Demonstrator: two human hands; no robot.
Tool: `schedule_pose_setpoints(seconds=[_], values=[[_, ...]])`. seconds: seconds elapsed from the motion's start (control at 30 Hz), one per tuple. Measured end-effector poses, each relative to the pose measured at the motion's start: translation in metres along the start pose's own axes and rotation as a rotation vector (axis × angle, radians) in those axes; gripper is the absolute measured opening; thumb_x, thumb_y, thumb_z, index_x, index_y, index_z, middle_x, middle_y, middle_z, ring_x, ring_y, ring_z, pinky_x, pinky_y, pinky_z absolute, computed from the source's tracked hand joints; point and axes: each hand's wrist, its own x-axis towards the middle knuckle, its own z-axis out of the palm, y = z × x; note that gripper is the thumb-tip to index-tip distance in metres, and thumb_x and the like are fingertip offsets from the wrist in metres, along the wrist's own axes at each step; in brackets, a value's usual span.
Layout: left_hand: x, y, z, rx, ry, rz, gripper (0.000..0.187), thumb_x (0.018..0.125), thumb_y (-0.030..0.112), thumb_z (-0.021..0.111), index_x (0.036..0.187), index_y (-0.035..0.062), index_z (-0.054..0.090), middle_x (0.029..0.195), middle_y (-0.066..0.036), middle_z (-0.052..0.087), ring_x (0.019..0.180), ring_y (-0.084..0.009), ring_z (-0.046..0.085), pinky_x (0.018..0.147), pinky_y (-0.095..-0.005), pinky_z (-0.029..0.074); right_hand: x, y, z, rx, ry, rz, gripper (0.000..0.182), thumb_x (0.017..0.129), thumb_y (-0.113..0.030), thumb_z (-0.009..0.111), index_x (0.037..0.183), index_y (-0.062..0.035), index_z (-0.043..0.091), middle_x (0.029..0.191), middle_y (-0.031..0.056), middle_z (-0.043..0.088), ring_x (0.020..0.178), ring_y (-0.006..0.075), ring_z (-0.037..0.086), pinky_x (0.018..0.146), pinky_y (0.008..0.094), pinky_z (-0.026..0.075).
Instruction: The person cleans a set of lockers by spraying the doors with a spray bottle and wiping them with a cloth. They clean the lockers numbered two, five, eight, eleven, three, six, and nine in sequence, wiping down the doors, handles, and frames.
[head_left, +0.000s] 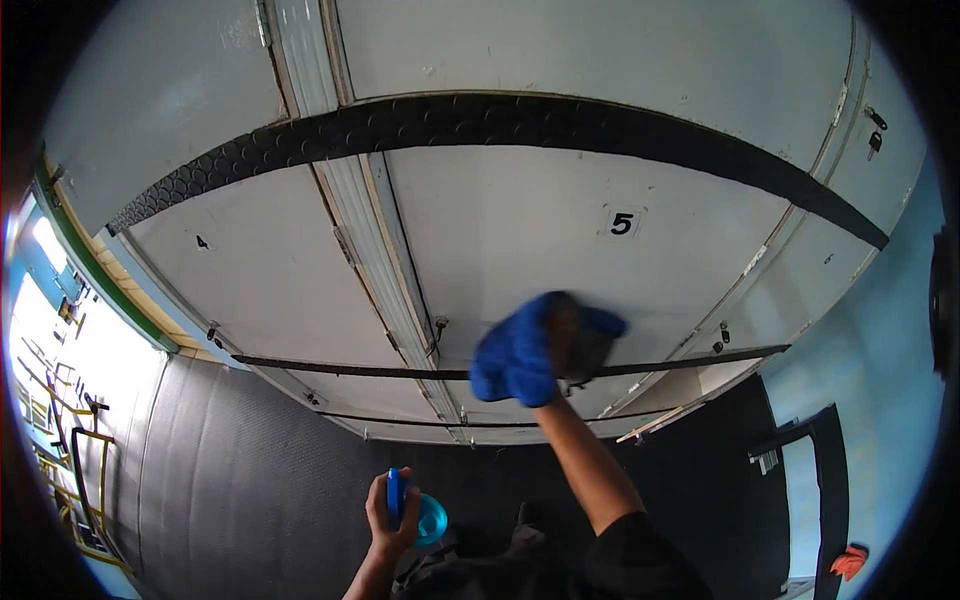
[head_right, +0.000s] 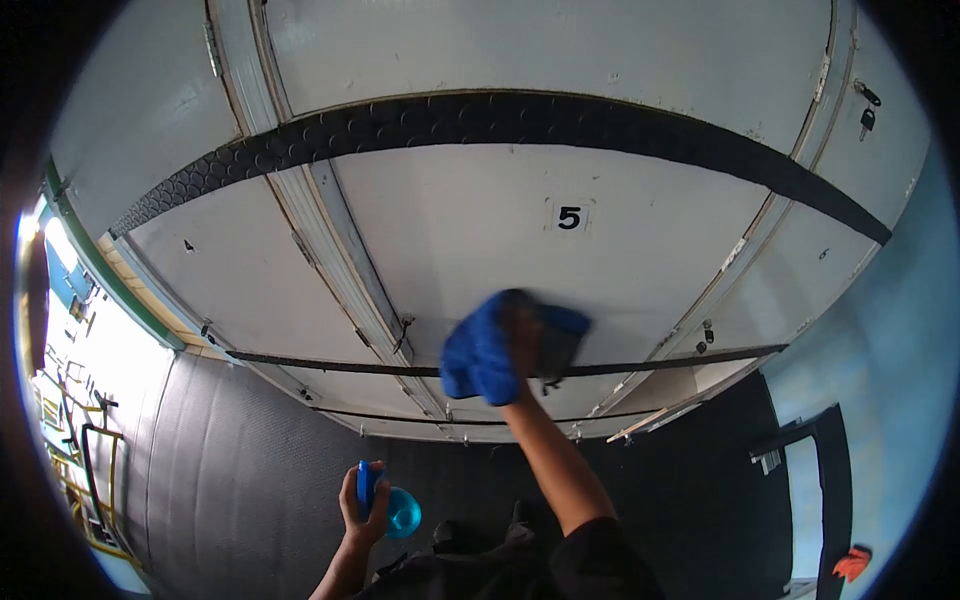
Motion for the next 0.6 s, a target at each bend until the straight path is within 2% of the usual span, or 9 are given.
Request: schedule_pose_setpoints(seconds=[0.1,0.13,0.2,0.23,0.3,0.37,0.5,0.57,0.6], values=[[-0.001,0.002,-0.007,-0.089,0.065,-0.035,0.026,0.088,0.006,0.067,0.114,0.0016,0.061,0.108,-0.012,0.069,0.092,-0.0196,0.066,0.081,-0.0345,0.053,0.044,0.044,0.109,-1.612,0.466,0.265,0.055,0.098,-0.031,0.055,0.146,-0.0058,0.046,0.155,0.0187,0.04,0.14,0.0392,0.042,0.112,0.0479,0.038],[-0.001,0.005,-0.007,-0.083,0.083,-0.034,0.026,0.089,0.005,0.067,0.113,0.0018,0.06,0.109,-0.011,0.069,0.091,-0.0181,0.066,0.078,-0.0329,0.053,0.042,0.081,0.097,-1.611,0.478,0.274,0.055,0.098,-0.031,0.055,0.146,-0.0058,0.046,0.155,0.0187,0.04,0.14,0.0392,0.042,0.112,0.0479,0.038],[0.0,0.001,-0.004,-0.098,0.059,-0.054,0.026,0.089,0.005,0.067,0.114,0.0017,0.06,0.108,-0.012,0.069,0.091,-0.018,0.066,0.078,-0.0327,0.053,0.028,0.147,0.05,-1.649,0.316,-0.15,0.071,0.092,-0.038,0.064,0.15,-0.0063,0.039,0.143,0.0252,0.049,0.126,0.0415,0.052,0.108,0.0462,0.042],[0.004,0.0,0.0,-0.117,0.044,-0.071,0.026,0.089,0.005,0.067,0.114,0.0016,0.06,0.108,-0.012,0.069,0.091,-0.0178,0.066,0.078,-0.0324,0.053,0.034,0.118,0.065,-1.658,0.326,-0.158,0.071,0.092,-0.038,0.064,0.15,-0.0063,0.039,0.143,0.0252,0.049,0.126,0.0415,0.052,0.108,0.0462,0.042],[0.01,0.004,0.011,-0.084,-0.013,-0.046,0.027,0.089,0.005,0.067,0.114,0.0017,0.06,0.107,-0.012,0.068,0.091,-0.0176,0.066,0.078,-0.0327,0.053,0.039,0.02,0.12,-1.814,0.147,0.784,0.074,0.094,-0.028,0.065,0.156,-0.0098,0.03,0.154,0.0204,0.039,0.14,0.0383,0.041,0.115,0.0438,0.036],[0.016,0.004,0.024,-0.048,-0.06,-0.019,0.027,0.089,0.005,0.067,0.114,0.0017,0.061,0.107,-0.012,0.068,0.091,-0.0174,0.066,0.078,-0.033,0.053,0.002,0.001,0.085,-1.974,0.031,0.674,0.08,0.092,-0.029,0.07,0.157,-0.0084,0.028,0.158,0.019,0.034,0.147,0.0351,0.03,0.121,0.0407,0.028],[0.024,0.013,0.057,-0.113,-0.122,0.058,0.026,0.089,0.006,0.067,0.114,0.0031,0.062,0.102,-0.011,0.068,0.089,-0.0171,0.065,0.079,-0.0331,0.052,-0.093,-0.078,0.044,-1.417,0.317,0.481,0.084,0.09,-0.054,0.066,0.155,-0.0099,0.035,0.159,0.0165,0.035,0.15,0.0285,0.028,0.123,0.0408,0.025],[0.029,0.024,0.074,-0.122,-0.14,0.048,0.025,0.089,0.006,0.068,0.114,0.0034,0.063,0.1,-0.01,0.067,0.088,-0.017,0.065,0.079,-0.033,0.052,-0.13,-0.131,0.032,-2.142,0.227,0.698,0.071,0.094,-0.053,0.061,0.149,-0.0112,0.044,0.152,0.0153,0.044,0.141,0.0303,0.043,0.117,0.0411,0.035],[0.029,0.028,0.082,-0.136,-0.177,0.023,0.025,0.089,0.006,0.068,0.114,0.0038,0.063,0.099,-0.009,0.067,0.088,-0.0162,0.064,0.079,-0.0324,0.052,-0.145,-0.149,0.035,-2.316,0.385,0.383,0.056,0.097,-0.052,0.056,0.136,-0.0118,0.053,0.137,0.0162,0.053,0.125,0.0346,0.053,0.107,0.0467,0.041]])
